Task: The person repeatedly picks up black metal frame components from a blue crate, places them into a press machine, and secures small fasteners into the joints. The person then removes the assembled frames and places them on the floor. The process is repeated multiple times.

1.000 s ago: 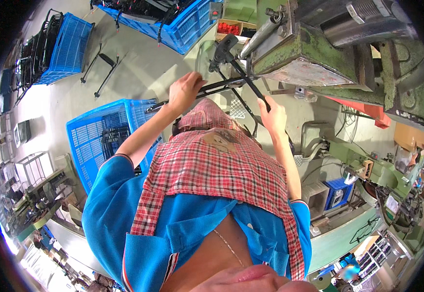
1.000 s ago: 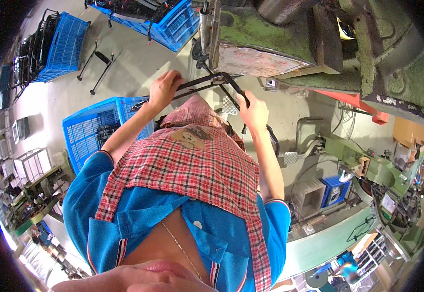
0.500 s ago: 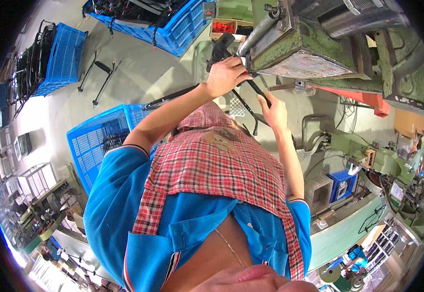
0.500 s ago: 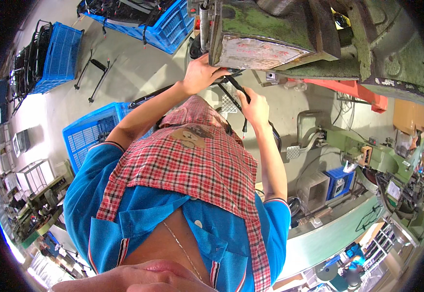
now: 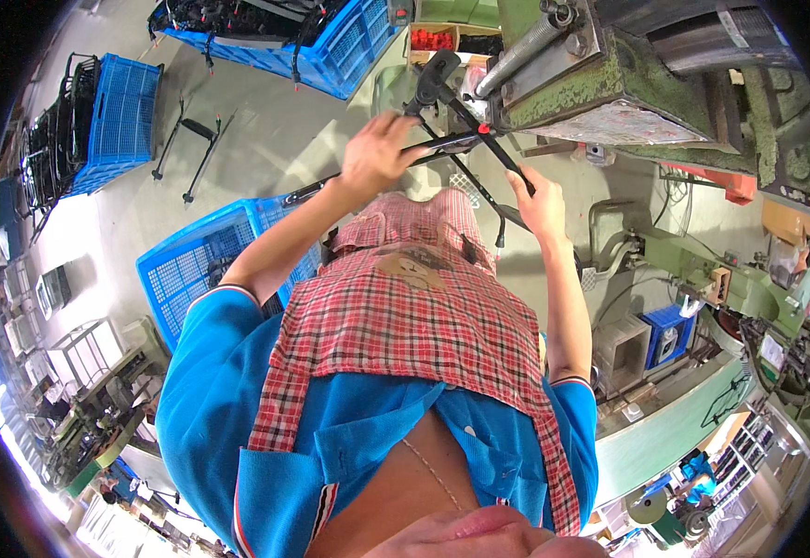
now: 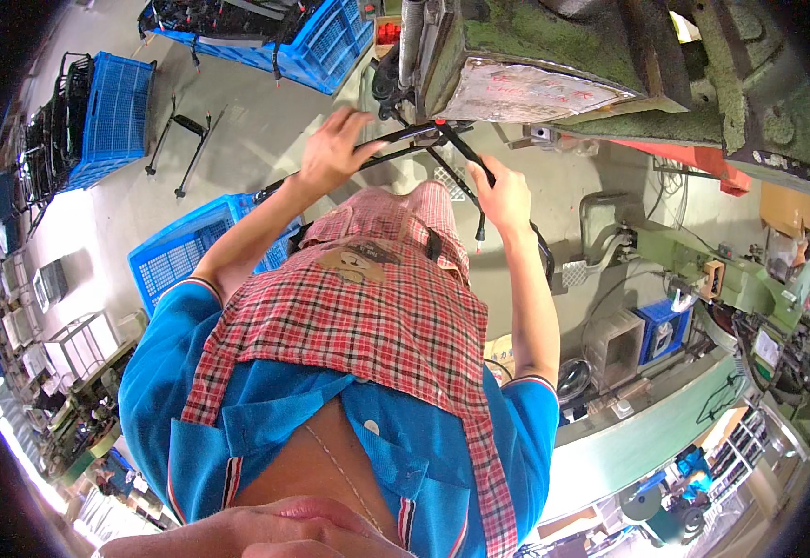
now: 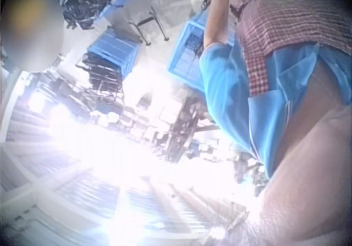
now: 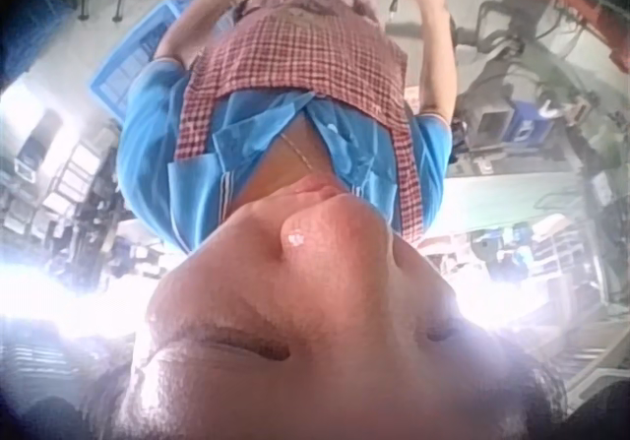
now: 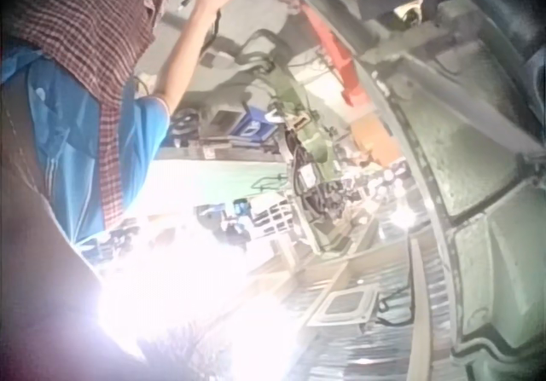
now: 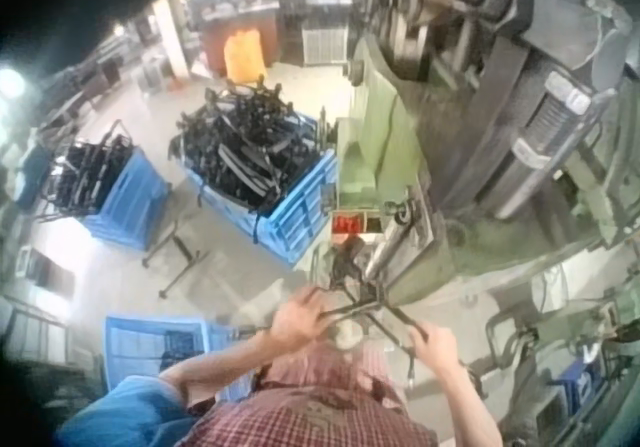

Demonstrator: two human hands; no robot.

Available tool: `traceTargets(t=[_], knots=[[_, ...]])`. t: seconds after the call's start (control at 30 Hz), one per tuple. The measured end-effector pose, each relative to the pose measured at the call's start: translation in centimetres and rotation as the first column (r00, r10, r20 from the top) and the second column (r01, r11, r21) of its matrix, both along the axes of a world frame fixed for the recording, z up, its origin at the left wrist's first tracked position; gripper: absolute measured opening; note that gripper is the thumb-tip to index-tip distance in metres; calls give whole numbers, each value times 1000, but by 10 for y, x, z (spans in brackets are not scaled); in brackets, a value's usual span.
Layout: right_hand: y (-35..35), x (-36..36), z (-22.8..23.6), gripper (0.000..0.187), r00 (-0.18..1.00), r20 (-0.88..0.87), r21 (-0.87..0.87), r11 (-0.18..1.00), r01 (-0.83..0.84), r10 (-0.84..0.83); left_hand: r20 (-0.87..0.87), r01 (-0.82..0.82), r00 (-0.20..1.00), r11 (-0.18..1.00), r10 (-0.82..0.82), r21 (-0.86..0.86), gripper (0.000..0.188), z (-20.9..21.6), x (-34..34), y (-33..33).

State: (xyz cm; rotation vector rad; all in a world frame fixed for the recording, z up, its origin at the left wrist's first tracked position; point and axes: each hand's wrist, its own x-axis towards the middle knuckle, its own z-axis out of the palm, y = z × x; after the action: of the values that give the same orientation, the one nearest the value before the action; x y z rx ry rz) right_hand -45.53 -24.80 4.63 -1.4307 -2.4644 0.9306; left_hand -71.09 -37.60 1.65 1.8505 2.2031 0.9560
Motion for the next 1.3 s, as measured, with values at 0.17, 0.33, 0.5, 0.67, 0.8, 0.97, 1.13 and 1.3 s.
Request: traceTargets(t=[0.17, 0.33, 0.5, 0.67, 0.8, 0.97, 1.13, 1.3], knots=[[1, 0, 1, 31, 1000, 6, -19, 1000, 2, -2, 160, 63, 987, 923, -2, -378, 32, -11, -13, -36], [6, 0, -1, 34, 999, -28, -14, 999, -31, 31, 177, 40, 984, 939, 22, -340, 28, -15, -8, -41], [7, 2, 3, 33, 999, 16, -49, 998, -36, 37, 141, 26, 989, 921, 32, -389, 29, -13, -6, -40], [7, 1, 2, 30, 998, -41, -25, 998, -53, 51, 168, 25, 985, 939, 35, -343, 29, -16, -7, -42], [8, 4, -3, 30, 998, 3, -41, 997, -65, 65, 156, 20, 987, 930, 40, -366, 30, -7, -5, -41], [9, 4, -5, 28, 994, -78, 19, 997, -70, 71, 140, -4, 988, 925, 62, -379, 29, -3, -4, -38], [1, 6, 37, 30, 1000, -14, 16, 1000, -26, 26, 169, 26, 985, 948, 29, -317, 27, 34, -7, -37], [-25, 41, 34, 31, 996, -55, -112, 991, -71, 65, 179, 54, 984, 925, 15, -376, 23, 32, 20, -67]])
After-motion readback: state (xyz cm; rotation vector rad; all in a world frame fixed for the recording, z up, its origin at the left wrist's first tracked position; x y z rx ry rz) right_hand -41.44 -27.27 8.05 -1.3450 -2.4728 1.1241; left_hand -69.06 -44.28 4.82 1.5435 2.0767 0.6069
